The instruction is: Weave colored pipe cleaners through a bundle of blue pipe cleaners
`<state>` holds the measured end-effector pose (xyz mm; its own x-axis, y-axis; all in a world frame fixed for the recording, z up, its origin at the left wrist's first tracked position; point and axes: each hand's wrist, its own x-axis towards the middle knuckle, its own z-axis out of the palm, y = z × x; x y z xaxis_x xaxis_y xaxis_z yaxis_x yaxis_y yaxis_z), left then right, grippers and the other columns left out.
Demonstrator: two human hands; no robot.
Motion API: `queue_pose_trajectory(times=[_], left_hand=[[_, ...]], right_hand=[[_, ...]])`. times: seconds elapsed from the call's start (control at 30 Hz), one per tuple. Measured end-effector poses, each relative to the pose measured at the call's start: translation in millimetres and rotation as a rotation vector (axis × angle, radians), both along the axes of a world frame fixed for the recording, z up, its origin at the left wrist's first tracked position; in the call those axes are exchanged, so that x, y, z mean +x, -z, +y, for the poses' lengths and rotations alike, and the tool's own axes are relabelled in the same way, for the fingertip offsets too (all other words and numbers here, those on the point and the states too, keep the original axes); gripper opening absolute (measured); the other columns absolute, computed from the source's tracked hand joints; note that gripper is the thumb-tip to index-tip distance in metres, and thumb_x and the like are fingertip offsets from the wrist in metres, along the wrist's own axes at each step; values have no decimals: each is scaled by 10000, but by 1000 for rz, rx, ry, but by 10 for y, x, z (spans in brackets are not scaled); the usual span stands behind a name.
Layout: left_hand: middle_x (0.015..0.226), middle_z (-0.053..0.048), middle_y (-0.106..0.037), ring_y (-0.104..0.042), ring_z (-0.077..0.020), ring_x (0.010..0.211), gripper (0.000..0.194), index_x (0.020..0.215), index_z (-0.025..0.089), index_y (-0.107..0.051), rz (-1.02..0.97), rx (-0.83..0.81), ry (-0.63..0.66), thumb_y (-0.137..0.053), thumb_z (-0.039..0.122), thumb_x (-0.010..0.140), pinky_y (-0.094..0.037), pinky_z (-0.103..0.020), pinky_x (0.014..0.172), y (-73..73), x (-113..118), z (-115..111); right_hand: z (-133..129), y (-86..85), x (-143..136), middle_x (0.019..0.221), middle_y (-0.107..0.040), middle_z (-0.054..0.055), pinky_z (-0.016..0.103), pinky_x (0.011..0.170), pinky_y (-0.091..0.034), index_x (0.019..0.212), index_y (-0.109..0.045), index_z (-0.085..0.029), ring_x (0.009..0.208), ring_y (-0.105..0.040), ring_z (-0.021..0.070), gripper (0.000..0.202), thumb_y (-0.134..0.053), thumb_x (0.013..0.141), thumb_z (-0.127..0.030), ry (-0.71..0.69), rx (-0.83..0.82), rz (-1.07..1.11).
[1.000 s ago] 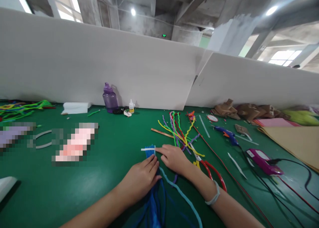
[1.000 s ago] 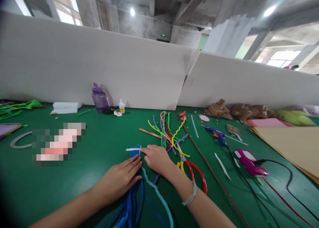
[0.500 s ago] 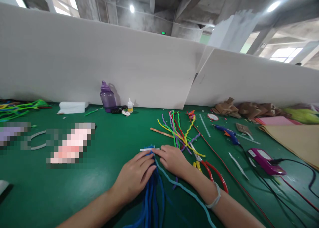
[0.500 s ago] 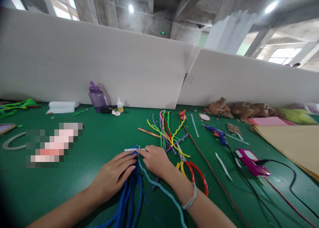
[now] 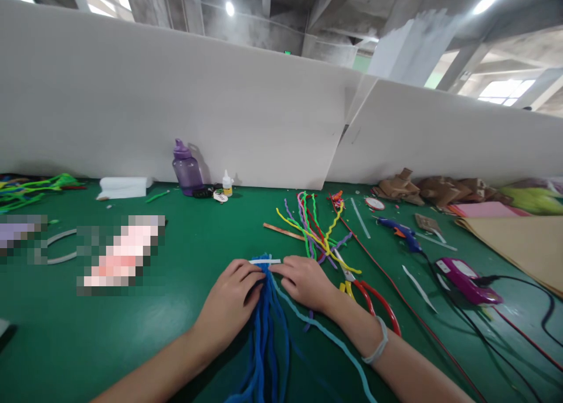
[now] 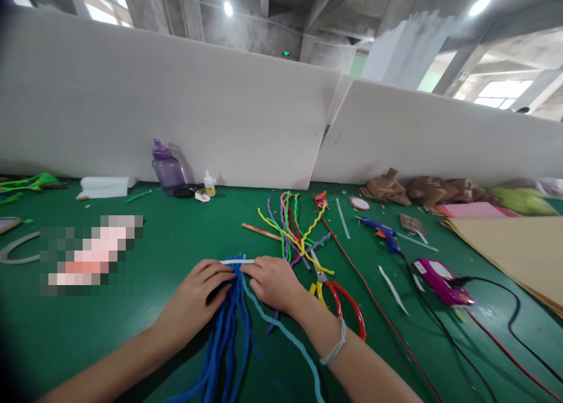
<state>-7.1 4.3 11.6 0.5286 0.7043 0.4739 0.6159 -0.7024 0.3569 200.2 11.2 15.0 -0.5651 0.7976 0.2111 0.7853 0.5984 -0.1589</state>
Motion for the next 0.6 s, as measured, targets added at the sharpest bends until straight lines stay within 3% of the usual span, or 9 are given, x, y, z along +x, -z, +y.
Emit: queue_pose_trajectory(times=[0.17, 0.43, 0.6], left_hand=[[960, -54, -688, -554, -229, 983, 206, 944, 174, -674, 41, 81, -15, -473, 197, 907, -482, -436, 876, 32, -3, 4], [1045, -49, -626, -518, -218, 1004, 263, 1123, 213, -611, 130, -2, 14, -471, 155, 909, -457, -432, 901, -11, -9, -15], [1044, -55, -606, -502, -225, 1026, 239, 1063, 209, -629, 134, 10, 28, -471, 133, 902, -456, -442, 911, -14, -13, -15]], right_hand=[[8, 19, 17, 824, -608, 24, 255, 697, -377, 1169, -609, -284, 812, -544, 166, 328, -457, 886, -219, -58, 31, -23], [0, 31, 0, 824, -628, 27, 241, 707, -388, 1026, -661, -223, 807, -557, 155, 268, -461, 854, -170, -65, 33, 66], [16, 36, 16, 786, -629, 17, 230, 694, -396, 999, -694, -249, 781, -565, 144, 284, -473, 848, -155, -77, 5, 109]])
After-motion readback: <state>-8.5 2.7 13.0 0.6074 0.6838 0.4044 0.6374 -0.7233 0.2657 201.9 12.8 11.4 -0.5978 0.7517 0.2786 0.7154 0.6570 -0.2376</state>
